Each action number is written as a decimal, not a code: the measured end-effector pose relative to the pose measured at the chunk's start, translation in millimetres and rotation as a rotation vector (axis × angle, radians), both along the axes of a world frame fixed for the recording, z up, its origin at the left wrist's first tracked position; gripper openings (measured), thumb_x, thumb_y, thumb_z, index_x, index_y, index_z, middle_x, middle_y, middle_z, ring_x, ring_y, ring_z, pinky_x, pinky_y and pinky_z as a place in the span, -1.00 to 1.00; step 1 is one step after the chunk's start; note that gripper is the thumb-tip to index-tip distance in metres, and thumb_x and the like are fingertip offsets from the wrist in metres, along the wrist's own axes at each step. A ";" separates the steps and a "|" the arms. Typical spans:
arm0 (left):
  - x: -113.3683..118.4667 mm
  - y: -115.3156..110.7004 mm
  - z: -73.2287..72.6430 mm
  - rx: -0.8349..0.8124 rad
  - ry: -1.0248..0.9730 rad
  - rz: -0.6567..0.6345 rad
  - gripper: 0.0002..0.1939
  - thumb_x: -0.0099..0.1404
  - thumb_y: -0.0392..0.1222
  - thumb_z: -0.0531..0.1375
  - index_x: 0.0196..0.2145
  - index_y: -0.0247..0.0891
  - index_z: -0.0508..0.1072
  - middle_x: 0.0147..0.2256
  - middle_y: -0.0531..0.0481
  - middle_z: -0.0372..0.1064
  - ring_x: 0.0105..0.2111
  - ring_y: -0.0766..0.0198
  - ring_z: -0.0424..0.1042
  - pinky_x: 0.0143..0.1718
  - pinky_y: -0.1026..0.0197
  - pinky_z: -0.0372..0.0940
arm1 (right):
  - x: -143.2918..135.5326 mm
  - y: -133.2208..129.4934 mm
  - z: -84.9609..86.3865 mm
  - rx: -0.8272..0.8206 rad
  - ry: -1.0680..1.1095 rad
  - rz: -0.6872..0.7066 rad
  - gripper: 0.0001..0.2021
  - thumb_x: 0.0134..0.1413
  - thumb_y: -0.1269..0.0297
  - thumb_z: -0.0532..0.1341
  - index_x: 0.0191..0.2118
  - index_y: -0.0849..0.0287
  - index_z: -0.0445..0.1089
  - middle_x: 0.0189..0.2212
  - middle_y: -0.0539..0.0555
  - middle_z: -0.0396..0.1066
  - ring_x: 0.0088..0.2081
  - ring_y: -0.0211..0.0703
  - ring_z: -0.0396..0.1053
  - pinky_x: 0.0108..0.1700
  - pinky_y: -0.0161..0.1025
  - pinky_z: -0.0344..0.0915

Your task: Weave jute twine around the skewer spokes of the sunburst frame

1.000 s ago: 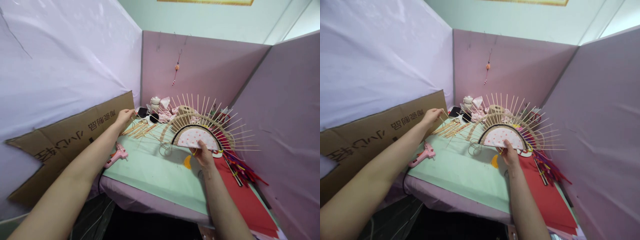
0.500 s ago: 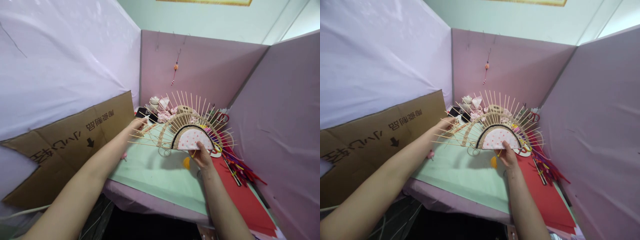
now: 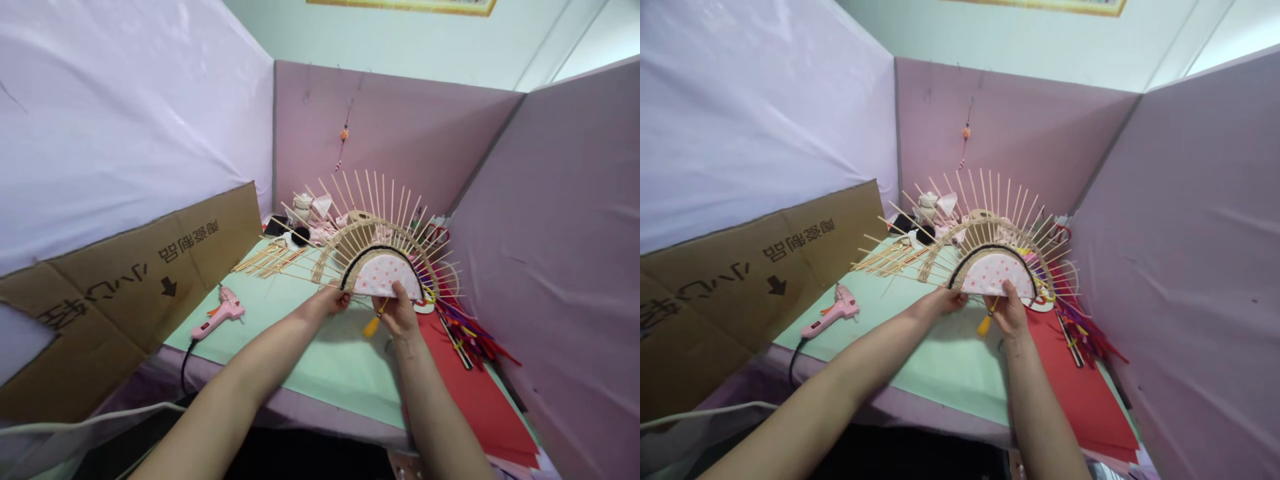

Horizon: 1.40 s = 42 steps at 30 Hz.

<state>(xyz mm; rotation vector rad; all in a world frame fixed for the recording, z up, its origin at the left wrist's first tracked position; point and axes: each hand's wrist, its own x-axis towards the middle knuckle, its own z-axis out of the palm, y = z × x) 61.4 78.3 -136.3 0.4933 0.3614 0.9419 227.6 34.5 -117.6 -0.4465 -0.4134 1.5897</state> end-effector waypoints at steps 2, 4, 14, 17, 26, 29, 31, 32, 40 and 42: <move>-1.1 -5.8 -5.4 -0.025 0.262 0.086 -0.84 0.37 -0.19 0.19 -0.21 -0.36 0.42 -0.40 0.08 0.36 -0.55 0.47 0.29 -0.57 0.39 0.25 | 0.4 0.5 3.4 0.027 0.017 -0.051 -0.81 0.11 0.41 0.29 -0.14 0.04 0.46 -0.27 -0.07 0.62 -0.23 -0.29 0.58 -0.17 -0.34 0.54; -9.5 -18.4 -6.3 -0.023 0.427 0.162 -0.91 0.28 -0.33 0.25 -0.25 -0.37 0.42 -0.47 0.12 0.33 -0.63 0.52 0.19 -0.65 0.43 0.08 | 0.9 1.0 6.2 0.034 0.033 -0.093 -0.82 0.11 0.39 0.30 -0.15 0.06 0.46 -0.27 -0.07 0.62 -0.23 -0.29 0.58 -0.15 -0.34 0.53; -84.4 -117.9 19.0 0.223 0.704 0.579 -0.39 0.04 -0.24 0.30 0.10 -0.21 0.38 -0.20 -0.08 0.47 -0.44 0.36 0.41 -0.52 0.33 0.13 | 1.1 3.7 4.3 0.043 0.084 -0.158 -0.81 0.11 0.39 0.31 -0.13 0.09 0.46 -0.25 -0.04 0.61 -0.21 -0.27 0.57 -0.14 -0.30 0.54; -94.0 -114.5 19.9 0.153 0.554 0.886 -0.69 0.08 -0.06 0.29 -0.25 -0.28 0.45 -0.30 0.00 0.40 -0.54 0.47 0.28 -0.53 0.34 0.10 | 2.1 5.8 1.5 0.051 0.062 -0.158 -0.78 0.09 0.37 0.34 -0.11 0.08 0.46 -0.23 -0.04 0.61 -0.19 -0.27 0.57 -0.12 -0.29 0.53; -75.0 -94.1 43.8 0.380 0.542 1.302 -0.70 0.13 -0.08 0.34 -0.19 -0.24 0.47 -0.23 0.00 0.40 -0.30 0.39 0.38 -0.23 0.30 0.29 | -0.9 4.8 1.7 0.058 0.054 -0.168 -0.78 0.08 0.38 0.33 -0.12 0.07 0.45 -0.22 -0.04 0.61 -0.17 -0.25 0.56 -0.10 -0.26 0.53; -59.2 -93.5 55.4 0.427 0.592 1.124 -0.71 0.15 -0.05 0.32 -0.22 -0.28 0.52 -0.21 -0.08 0.47 -0.25 0.29 0.44 -0.14 0.20 0.33 | -1.5 3.8 2.9 0.048 0.045 -0.169 -0.81 0.07 0.37 0.33 -0.16 0.06 0.45 -0.24 -0.06 0.61 -0.19 -0.25 0.56 -0.12 -0.26 0.53; -51.5 -92.0 60.5 0.420 0.562 1.115 -0.70 0.13 -0.07 0.34 -0.21 -0.28 0.52 -0.18 -0.11 0.49 -0.19 0.25 0.46 -0.08 0.15 0.33 | -1.2 3.4 4.3 0.050 0.048 -0.180 -0.81 0.07 0.38 0.33 -0.17 0.06 0.45 -0.24 -0.06 0.61 -0.19 -0.26 0.56 -0.13 -0.28 0.53; -48.8 -90.8 61.9 0.410 0.522 1.117 -0.70 0.12 -0.09 0.35 -0.21 -0.28 0.49 -0.17 -0.10 0.49 -0.17 0.24 0.47 -0.05 0.14 0.33 | -1.1 3.2 5.0 0.053 0.051 -0.187 -0.81 0.07 0.38 0.33 -0.16 0.06 0.45 -0.24 -0.06 0.61 -0.20 -0.27 0.56 -0.13 -0.29 0.53; -37.2 -83.3 60.6 0.357 0.177 1.145 -0.47 0.09 -0.32 0.36 -0.05 -0.13 0.22 -0.11 -0.03 0.47 -0.03 0.32 0.45 0.11 0.15 0.26 | -4.5 1.0 4.5 0.026 0.055 -0.167 -0.82 0.08 0.40 0.31 -0.17 0.06 0.45 -0.23 -0.05 0.61 -0.19 -0.25 0.56 -0.13 -0.26 0.53; -34.9 -84.3 60.4 0.326 0.149 1.124 -0.45 0.10 -0.34 0.35 -0.02 -0.12 0.21 -0.14 -0.02 0.47 -0.03 0.31 0.45 0.12 0.14 0.26 | -5.7 0.7 3.8 0.031 0.052 -0.161 -0.79 0.07 0.40 0.31 -0.15 0.05 0.45 -0.22 -0.06 0.61 -0.17 -0.25 0.56 -0.10 -0.26 0.52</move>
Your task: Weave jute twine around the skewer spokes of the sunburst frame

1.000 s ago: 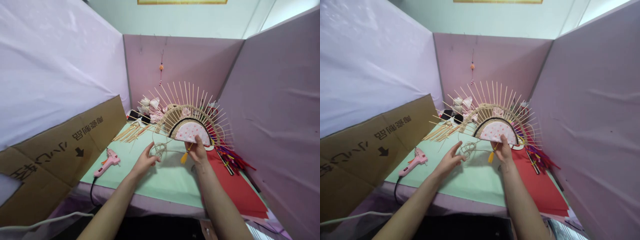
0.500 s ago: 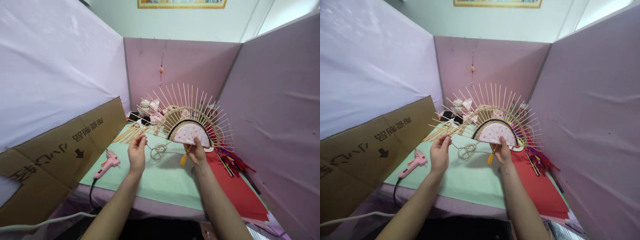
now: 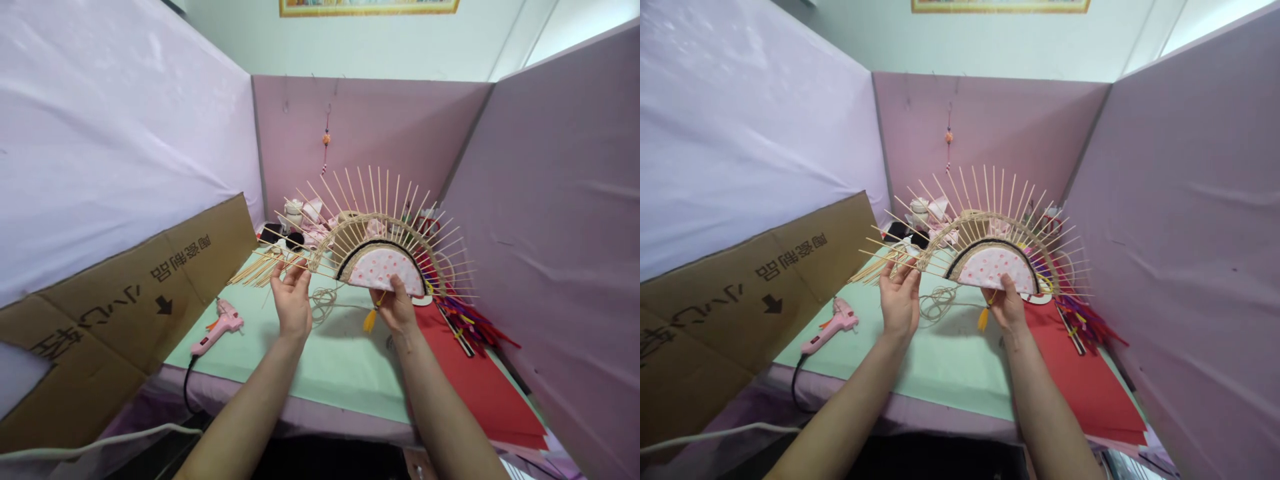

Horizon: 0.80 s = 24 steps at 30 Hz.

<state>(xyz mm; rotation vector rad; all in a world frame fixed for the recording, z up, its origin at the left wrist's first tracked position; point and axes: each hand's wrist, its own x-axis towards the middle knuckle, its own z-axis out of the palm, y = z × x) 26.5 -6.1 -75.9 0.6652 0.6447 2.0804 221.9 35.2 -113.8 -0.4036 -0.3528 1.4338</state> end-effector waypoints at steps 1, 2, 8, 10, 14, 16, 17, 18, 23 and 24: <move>0.8 -0.6 0.2 -0.008 -0.015 -0.013 -0.46 0.11 -0.34 0.34 -0.02 -0.12 0.22 -0.15 -0.02 0.47 -0.02 0.30 0.46 0.12 0.14 0.27 | -0.5 -0.1 -0.1 0.004 -0.001 0.000 -0.79 0.07 0.40 0.32 -0.14 0.05 0.45 -0.22 -0.07 0.61 -0.16 -0.25 0.56 -0.10 -0.26 0.52; 1.2 -1.1 0.6 -0.013 -0.029 -0.022 -0.47 0.11 -0.35 0.34 -0.03 -0.12 0.23 -0.15 -0.02 0.47 -0.02 0.29 0.46 0.11 0.15 0.28 | -0.9 -0.3 -0.2 0.006 -0.003 0.000 -0.78 0.07 0.40 0.32 -0.14 0.04 0.45 -0.21 -0.07 0.60 -0.16 -0.25 0.56 -0.09 -0.26 0.52; -0.4 -1.3 4.1 -0.065 -0.125 -0.054 -0.51 0.11 -0.43 0.31 -0.07 -0.12 0.26 -0.16 -0.01 0.46 -0.06 0.31 0.47 0.05 0.19 0.34 | -3.1 -1.1 -1.4 0.007 -0.053 -0.003 -0.77 0.07 0.39 0.33 -0.13 0.03 0.45 -0.24 -0.07 0.61 -0.22 -0.24 0.57 -0.13 -0.25 0.53; -1.6 -1.2 4.6 -0.091 -0.175 -0.085 -0.54 0.12 -0.45 0.30 -0.08 -0.14 0.27 -0.18 -0.01 0.45 -0.11 0.33 0.49 0.03 0.18 0.36 | -4.1 -1.1 -2.5 0.012 -0.083 -0.008 -0.76 0.05 0.37 0.35 -0.13 0.04 0.44 -0.26 -0.06 0.61 -0.24 -0.24 0.57 -0.13 -0.25 0.53; -2.8 -2.2 5.2 -0.118 -0.250 -0.131 -0.61 0.17 -0.41 0.29 -0.11 -0.16 0.28 -0.18 -0.01 0.44 -0.18 0.33 0.50 0.05 0.10 0.37 | -5.9 -0.3 -5.5 0.004 -0.125 -0.012 -0.75 0.00 0.35 0.38 -0.16 0.05 0.45 -0.28 -0.07 0.61 -0.26 -0.25 0.57 -0.15 -0.26 0.53; -2.8 -2.0 5.6 -0.125 -0.267 -0.138 -0.62 0.18 -0.40 0.29 -0.11 -0.17 0.28 -0.17 -0.02 0.44 -0.18 0.31 0.51 0.06 0.06 0.37 | -6.8 0.2 -7.2 -0.001 -0.133 -0.011 -0.74 -0.02 0.34 0.39 -0.15 0.05 0.45 -0.27 -0.07 0.61 -0.26 -0.24 0.57 -0.15 -0.26 0.53; -2.9 -1.3 5.7 -0.128 -0.268 -0.136 -0.62 0.18 -0.40 0.29 -0.11 -0.17 0.28 -0.16 -0.03 0.44 -0.17 0.30 0.50 0.05 0.05 0.37 | -7.3 0.2 -8.0 -0.003 -0.136 -0.011 -0.73 -0.02 0.34 0.39 -0.15 0.05 0.45 -0.26 -0.06 0.61 -0.25 -0.24 0.57 -0.15 -0.25 0.53; -3.0 -0.1 5.7 -0.131 -0.265 -0.130 -0.62 0.17 -0.41 0.29 -0.11 -0.17 0.28 -0.15 -0.04 0.43 -0.16 0.29 0.50 0.05 0.05 0.37 | -7.9 -0.1 -8.9 -0.006 -0.141 -0.011 -0.73 -0.02 0.34 0.39 -0.15 0.06 0.45 -0.25 -0.06 0.61 -0.24 -0.24 0.57 -0.15 -0.24 0.53; -5.2 11.3 2.0 -0.157 -0.270 -0.080 -0.59 0.12 -0.41 0.33 -0.13 -0.15 0.30 -0.17 -0.01 0.41 -0.17 0.31 0.48 0.01 0.05 0.39 | -13.1 -8.6 -14.7 0.007 -0.175 0.001 -0.74 -0.04 0.34 0.41 -0.19 0.05 0.44 -0.26 -0.09 0.61 -0.25 -0.25 0.57 -0.18 -0.26 0.55; -5.7 13.7 0.5 -0.157 -0.280 -0.074 -0.60 0.12 -0.41 0.33 -0.15 -0.16 0.30 -0.19 0.02 0.40 -0.19 0.33 0.47 0.00 0.06 0.39 | -14.7 -11.7 -16.4 0.009 -0.185 0.016 -0.75 -0.04 0.33 0.41 -0.20 0.05 0.43 -0.28 -0.10 0.61 -0.25 -0.25 0.58 -0.19 -0.27 0.55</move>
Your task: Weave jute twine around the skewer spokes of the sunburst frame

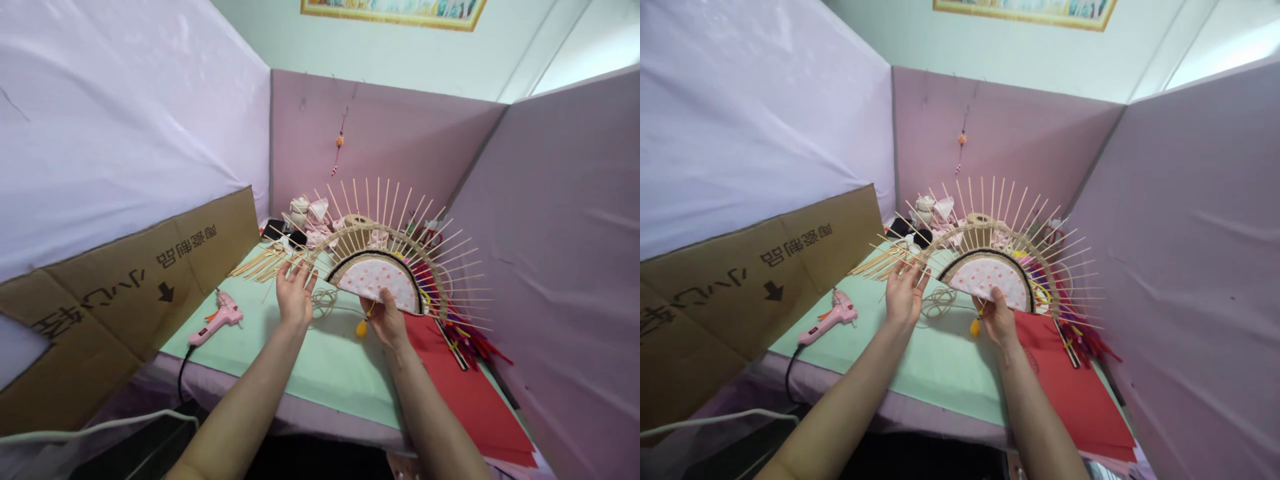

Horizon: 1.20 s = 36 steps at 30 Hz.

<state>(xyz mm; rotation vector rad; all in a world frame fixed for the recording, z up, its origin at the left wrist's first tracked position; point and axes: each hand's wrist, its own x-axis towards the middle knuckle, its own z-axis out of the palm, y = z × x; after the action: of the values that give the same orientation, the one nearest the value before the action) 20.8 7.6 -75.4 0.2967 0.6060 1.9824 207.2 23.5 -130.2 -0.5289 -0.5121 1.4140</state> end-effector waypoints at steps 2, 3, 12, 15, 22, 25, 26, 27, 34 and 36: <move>-0.8 4.1 -3.7 0.006 -0.021 0.015 -0.65 0.10 -0.41 0.33 -0.21 -0.17 0.32 -0.25 0.07 0.36 -0.24 0.36 0.45 -0.03 0.07 0.40 | -3.8 -6.4 -4.0 -0.012 -0.020 0.033 -0.76 -0.05 0.33 0.41 -0.22 0.03 0.43 -0.31 -0.11 0.61 -0.27 -0.24 0.58 -0.22 -0.28 0.56; -1.1 5.9 -5.8 0.008 -0.030 0.024 -0.66 0.10 -0.41 0.33 -0.22 -0.18 0.32 -0.28 0.08 0.35 -0.26 0.38 0.44 -0.04 0.08 0.41 | -6.2 -9.4 -6.3 -0.022 -0.025 0.040 -0.76 -0.05 0.33 0.41 -0.23 0.03 0.43 -0.31 -0.11 0.61 -0.28 -0.24 0.58 -0.22 -0.27 0.56; -9.6 19.9 -28.2 -0.080 -0.135 0.070 -0.69 0.11 -0.42 0.33 -0.27 -0.20 0.30 -0.24 0.06 0.36 -0.26 0.35 0.44 -0.08 0.03 0.44 | -30.6 -23.2 -35.2 -0.063 -0.087 0.032 -0.74 -0.07 0.24 0.45 -0.24 0.05 0.44 -0.34 -0.13 0.61 -0.35 -0.33 0.58 -0.27 -0.45 0.53; -14.3 23.5 -30.6 -0.079 -0.154 0.080 -0.70 0.13 -0.42 0.32 -0.29 -0.21 0.27 -0.25 0.07 0.35 -0.26 0.35 0.45 -0.07 0.01 0.45 | -35.4 -30.3 -40.2 -0.144 -0.064 0.078 -0.72 -0.12 0.22 0.48 -0.25 0.06 0.46 -0.34 -0.12 0.61 -0.36 -0.33 0.57 -0.26 -0.44 0.53; -21.4 26.6 -34.4 -0.095 -0.168 0.105 -0.74 0.18 -0.43 0.29 -0.29 -0.22 0.28 -0.24 0.05 0.36 -0.27 0.37 0.44 -0.08 0.01 0.46 | -29.3 -49.9 -41.5 -0.170 -0.136 0.269 -0.71 -0.10 0.35 0.47 -0.18 0.16 0.53 -0.21 0.08 0.61 -0.16 -0.16 0.57 -0.05 -0.26 0.50; -20.2 26.8 -35.6 -0.109 -0.153 0.106 -0.73 0.17 -0.42 0.30 -0.27 -0.21 0.29 -0.22 0.05 0.37 -0.24 0.36 0.45 -0.08 0.04 0.46 | -21.1 -51.8 -42.6 -0.191 -0.118 0.270 -0.76 -0.08 0.35 0.46 -0.23 0.15 0.53 -0.24 0.06 0.61 -0.13 -0.19 0.56 -0.02 -0.27 0.49; -19.5 26.7 -35.5 -0.114 -0.147 0.105 -0.73 0.18 -0.42 0.31 -0.27 -0.21 0.30 -0.21 0.04 0.37 -0.22 0.36 0.45 -0.08 0.06 0.46 | -19.1 -51.8 -43.4 -0.206 -0.099 0.274 -0.81 -0.06 0.33 0.45 -0.27 0.13 0.53 -0.26 0.04 0.61 -0.14 -0.20 0.56 -0.02 -0.26 0.49; -18.8 26.6 -35.2 -0.119 -0.141 0.102 -0.74 0.18 -0.41 0.30 -0.26 -0.21 0.31 -0.19 0.03 0.38 -0.19 0.35 0.45 -0.08 0.08 0.46 | -17.6 -51.8 -44.2 -0.219 -0.078 0.276 -0.86 -0.04 0.33 0.44 -0.31 0.12 0.52 -0.29 0.02 0.61 -0.15 -0.21 0.56 -0.03 -0.25 0.49; -15.8 24.7 -32.7 -0.110 -0.093 0.075 -0.81 0.26 -0.39 0.25 -0.20 -0.19 0.37 -0.10 -0.04 0.45 -0.06 0.33 0.46 -0.06 0.23 0.40 | -21.7 -51.9 -45.7 -0.252 0.008 0.216 -0.92 0.04 0.41 0.38 -0.33 0.12 0.50 -0.37 -0.03 0.60 -0.26 -0.25 0.57 -0.13 -0.29 0.53; -15.3 24.5 -33.6 -0.109 -0.084 0.070 -0.82 0.25 -0.35 0.26 -0.20 -0.18 0.38 -0.09 -0.04 0.46 -0.06 0.33 0.47 -0.08 0.26 0.39 | -23.1 -52.7 -44.7 -0.268 0.032 0.214 -0.91 0.04 0.42 0.38 -0.33 0.13 0.50 -0.36 -0.02 0.61 -0.27 -0.26 0.57 -0.16 -0.32 0.53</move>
<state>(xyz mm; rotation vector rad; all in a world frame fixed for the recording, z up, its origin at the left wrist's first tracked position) 5.5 32.1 -109.0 0.1264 0.6752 2.0099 184.1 -29.2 -175.0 -0.6798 -0.3620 1.7066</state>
